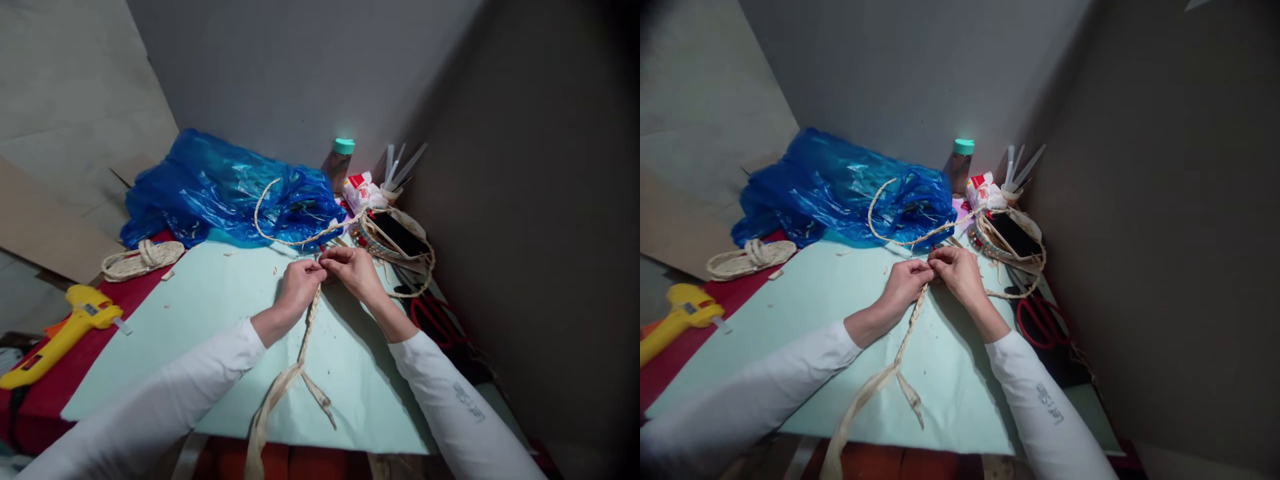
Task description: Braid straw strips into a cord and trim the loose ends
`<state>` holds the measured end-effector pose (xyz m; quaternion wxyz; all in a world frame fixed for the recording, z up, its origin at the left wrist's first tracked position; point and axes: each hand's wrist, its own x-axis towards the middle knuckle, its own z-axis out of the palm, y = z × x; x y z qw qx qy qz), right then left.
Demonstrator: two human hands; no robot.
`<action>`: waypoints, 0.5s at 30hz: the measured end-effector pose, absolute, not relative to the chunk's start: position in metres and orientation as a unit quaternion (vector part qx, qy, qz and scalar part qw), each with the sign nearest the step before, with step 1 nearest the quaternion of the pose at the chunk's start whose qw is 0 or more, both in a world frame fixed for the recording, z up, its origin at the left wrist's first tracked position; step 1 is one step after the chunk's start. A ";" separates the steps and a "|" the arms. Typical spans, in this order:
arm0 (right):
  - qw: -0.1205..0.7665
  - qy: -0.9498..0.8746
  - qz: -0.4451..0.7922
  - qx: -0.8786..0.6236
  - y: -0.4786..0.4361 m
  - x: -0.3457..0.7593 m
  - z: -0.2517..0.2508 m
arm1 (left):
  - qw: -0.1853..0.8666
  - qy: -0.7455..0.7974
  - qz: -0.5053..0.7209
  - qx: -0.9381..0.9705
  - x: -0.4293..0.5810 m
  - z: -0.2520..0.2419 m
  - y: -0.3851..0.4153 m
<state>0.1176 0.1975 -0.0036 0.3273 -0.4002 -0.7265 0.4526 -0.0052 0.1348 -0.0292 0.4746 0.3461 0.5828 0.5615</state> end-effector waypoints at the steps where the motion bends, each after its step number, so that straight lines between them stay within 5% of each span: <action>1: 0.323 -0.733 0.450 -0.395 0.197 0.118 -0.003 | 0.472 0.579 0.563 0.353 -0.005 -0.029 0.135; 15: 0.332 -0.748 0.404 -0.409 0.193 0.128 0.005 | 0.447 0.555 0.587 0.383 -0.005 -0.023 0.137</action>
